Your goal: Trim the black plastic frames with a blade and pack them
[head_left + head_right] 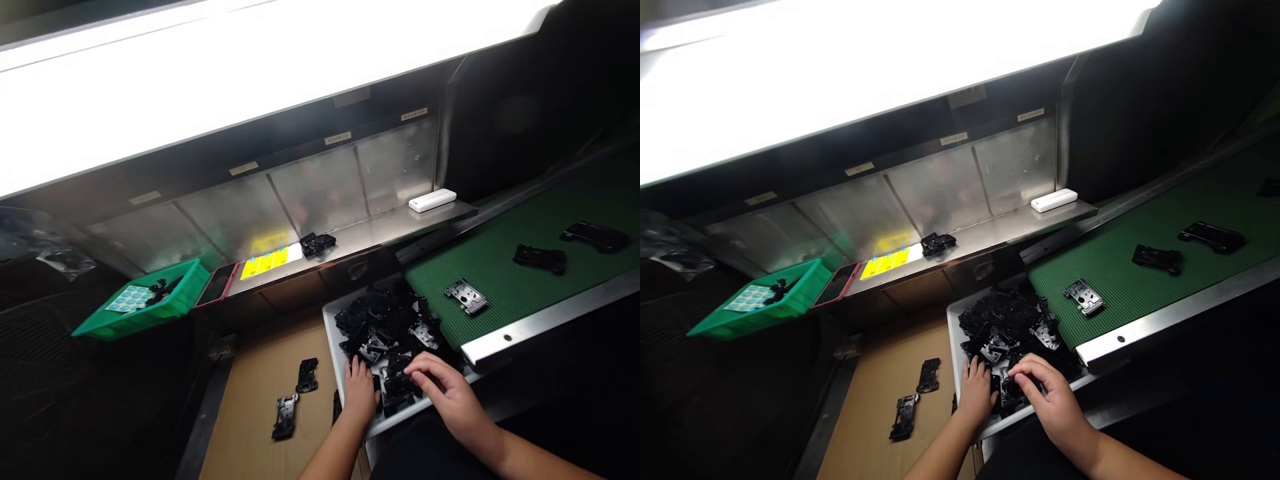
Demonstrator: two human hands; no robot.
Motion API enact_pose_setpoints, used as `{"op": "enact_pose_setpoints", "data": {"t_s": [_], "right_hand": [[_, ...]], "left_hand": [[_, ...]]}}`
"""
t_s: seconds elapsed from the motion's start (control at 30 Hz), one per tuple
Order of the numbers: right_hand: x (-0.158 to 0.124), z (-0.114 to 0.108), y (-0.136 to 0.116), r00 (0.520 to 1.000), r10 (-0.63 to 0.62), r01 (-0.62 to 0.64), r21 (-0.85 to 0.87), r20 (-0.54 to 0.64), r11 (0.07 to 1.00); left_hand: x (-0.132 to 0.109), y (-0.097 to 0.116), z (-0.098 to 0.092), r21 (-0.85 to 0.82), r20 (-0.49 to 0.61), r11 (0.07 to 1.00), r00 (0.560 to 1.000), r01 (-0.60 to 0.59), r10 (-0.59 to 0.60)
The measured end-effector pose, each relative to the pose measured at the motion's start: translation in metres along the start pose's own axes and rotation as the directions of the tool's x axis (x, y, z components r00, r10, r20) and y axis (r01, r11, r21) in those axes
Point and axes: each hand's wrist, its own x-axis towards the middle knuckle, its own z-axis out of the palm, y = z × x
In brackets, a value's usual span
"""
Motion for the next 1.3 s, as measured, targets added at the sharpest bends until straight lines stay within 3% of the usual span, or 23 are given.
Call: {"op": "enact_pose_setpoints", "data": {"t_s": [0.13,0.23,0.3,0.47,0.6,0.73,0.87,0.93,1.07,1.17,1.3], "right_hand": [[-0.003,-0.001,0.003,1.000,-0.010,0.010,-0.006,0.024,1.000],[-0.004,-0.004,0.005,1.000,0.022,-0.022,0.002,0.007,1.000],[-0.003,-0.006,0.005,0.999,0.048,-0.048,0.010,-0.006,0.999],[0.001,-0.005,0.004,0.999,0.044,-0.044,0.016,0.012,0.999],[0.004,0.001,0.002,0.999,0.026,-0.027,0.025,0.041,0.999],[0.004,0.010,-0.001,0.993,-0.021,0.018,0.031,0.112,0.999],[0.004,0.019,-0.005,0.970,-0.089,0.070,0.093,0.224,0.993],[0.005,0.022,-0.006,0.961,-0.115,0.090,0.109,0.252,0.990],[0.006,0.024,-0.006,0.959,-0.147,0.124,0.107,0.243,0.986],[0.008,0.023,-0.009,0.958,-0.156,0.132,0.116,0.239,0.984],[0.010,0.024,-0.018,0.907,-0.208,0.182,0.104,0.366,0.978]], "left_hand": [[-0.001,0.004,0.009,-0.133,-0.018,0.991,0.999,0.032,-0.035],[-0.014,-0.001,0.001,-0.345,-0.072,0.937,0.995,0.043,-0.072],[-0.025,-0.003,-0.008,-0.517,-0.105,0.854,0.985,0.065,-0.138],[-0.048,0.004,-0.038,-0.884,-0.108,0.463,0.933,0.067,-0.343],[-0.062,0.025,-0.060,-0.994,-0.002,0.102,0.912,0.044,-0.411],[-0.072,0.050,-0.071,-0.990,0.095,-0.134,0.906,0.043,-0.412],[-0.084,0.073,-0.077,-0.926,0.238,-0.351,0.934,0.136,-0.265],[-0.090,0.081,-0.081,-0.902,0.287,-0.386,0.936,0.192,-0.205],[-0.096,0.089,-0.086,-0.910,0.318,-0.337,0.927,0.241,-0.197],[-0.094,0.090,-0.086,-0.886,0.350,-0.390,0.914,0.251,-0.206],[-0.090,0.089,-0.083,-0.862,0.390,-0.431,0.893,0.268,-0.225]]}}
